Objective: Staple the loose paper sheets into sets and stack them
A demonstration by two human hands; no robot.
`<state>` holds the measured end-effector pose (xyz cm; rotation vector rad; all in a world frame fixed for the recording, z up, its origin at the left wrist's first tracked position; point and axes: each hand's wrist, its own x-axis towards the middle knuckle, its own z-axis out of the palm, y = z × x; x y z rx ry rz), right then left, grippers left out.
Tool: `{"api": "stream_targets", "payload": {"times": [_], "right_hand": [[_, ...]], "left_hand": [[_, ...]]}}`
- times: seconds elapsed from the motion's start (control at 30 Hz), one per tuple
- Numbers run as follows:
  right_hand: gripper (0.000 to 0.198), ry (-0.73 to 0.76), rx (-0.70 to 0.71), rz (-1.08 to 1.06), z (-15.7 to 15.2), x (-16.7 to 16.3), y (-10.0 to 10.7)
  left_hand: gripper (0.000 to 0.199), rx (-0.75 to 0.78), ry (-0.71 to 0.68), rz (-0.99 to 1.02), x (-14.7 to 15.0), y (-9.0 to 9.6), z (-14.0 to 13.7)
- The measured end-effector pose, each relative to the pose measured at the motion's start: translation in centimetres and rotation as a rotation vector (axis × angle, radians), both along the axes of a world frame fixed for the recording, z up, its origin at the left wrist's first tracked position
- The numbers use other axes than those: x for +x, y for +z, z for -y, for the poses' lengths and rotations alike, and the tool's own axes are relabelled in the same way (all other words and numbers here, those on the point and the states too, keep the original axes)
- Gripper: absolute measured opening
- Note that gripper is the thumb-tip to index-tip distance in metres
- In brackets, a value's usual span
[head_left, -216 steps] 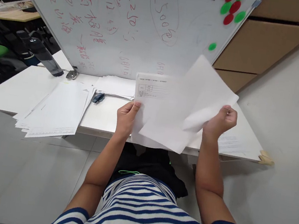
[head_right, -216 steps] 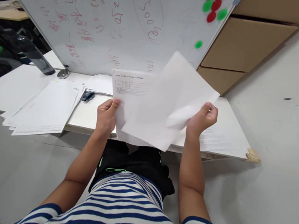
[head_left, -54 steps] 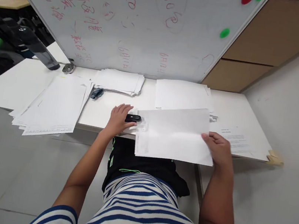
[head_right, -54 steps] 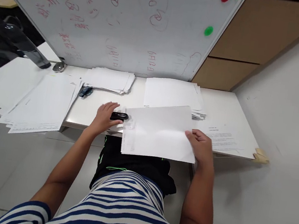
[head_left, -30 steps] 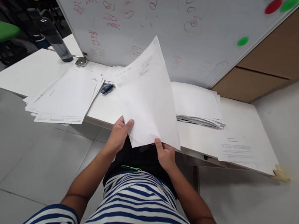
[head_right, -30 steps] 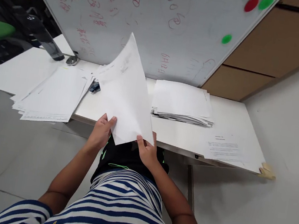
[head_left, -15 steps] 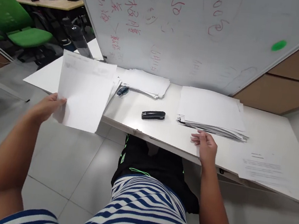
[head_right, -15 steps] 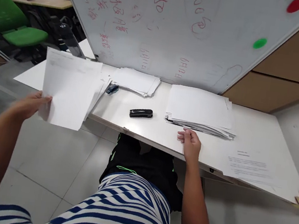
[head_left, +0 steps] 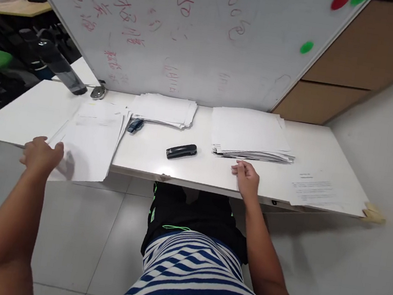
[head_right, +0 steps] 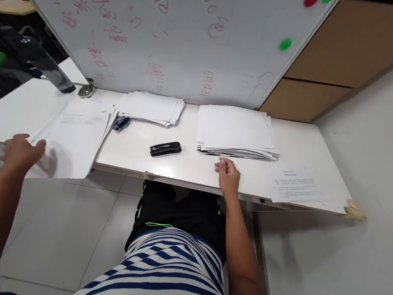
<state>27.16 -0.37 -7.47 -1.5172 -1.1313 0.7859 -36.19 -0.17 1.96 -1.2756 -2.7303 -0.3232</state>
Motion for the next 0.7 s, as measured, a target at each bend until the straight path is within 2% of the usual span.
{"api": "stream_targets", "payload": {"times": [0.07, 0.1, 0.2, 0.27, 0.33, 0.4, 0.47, 0.53, 0.7], "right_hand": [[0.045, -0.016, 0.017, 0.085, -0.1, -0.1, -0.1], [0.043, -0.032, 0.051, 0.162, -0.3, -0.2, 0.1], [0.040, -0.034, 0.222, 0.478, -2.2, -0.6, 1.1], [0.040, 0.019, 0.280, 0.675, -4.4, -0.8, 2.1], [0.047, 0.095, 0.214, 0.835, -6.9, -1.0, 2.9], [0.061, 0.183, 0.076, 0.951, -8.9, -1.0, 3.2], [0.069, 0.269, -0.028, 1.008, -9.9, -0.5, 3.0], [0.071, 0.326, -0.044, 1.016, -9.9, 0.2, 2.5], [0.074, 0.406, 0.023, 0.986, -8.3, 1.9, 1.5]], "left_hand": [[0.055, 0.062, 0.001, -0.075, 3.4, 0.2, -0.2], [0.054, 0.107, -0.081, -0.092, 5.7, 0.3, -0.2], [0.050, 0.211, -0.440, -0.041, 14.9, -0.1, -0.2], [0.051, 0.196, -0.678, 0.047, 21.8, -1.0, -0.4], [0.056, 0.148, -0.779, 0.113, 28.0, -2.4, -1.0], [0.063, 0.151, -0.777, 0.147, 32.7, -4.1, -1.8], [0.063, 0.192, -0.749, 0.175, 35.6, -5.7, -2.6], [0.058, 0.257, -0.712, 0.180, 36.9, -7.0, -3.1], [0.048, 0.335, -0.692, 0.192, 36.8, -8.2, -3.4]]}}
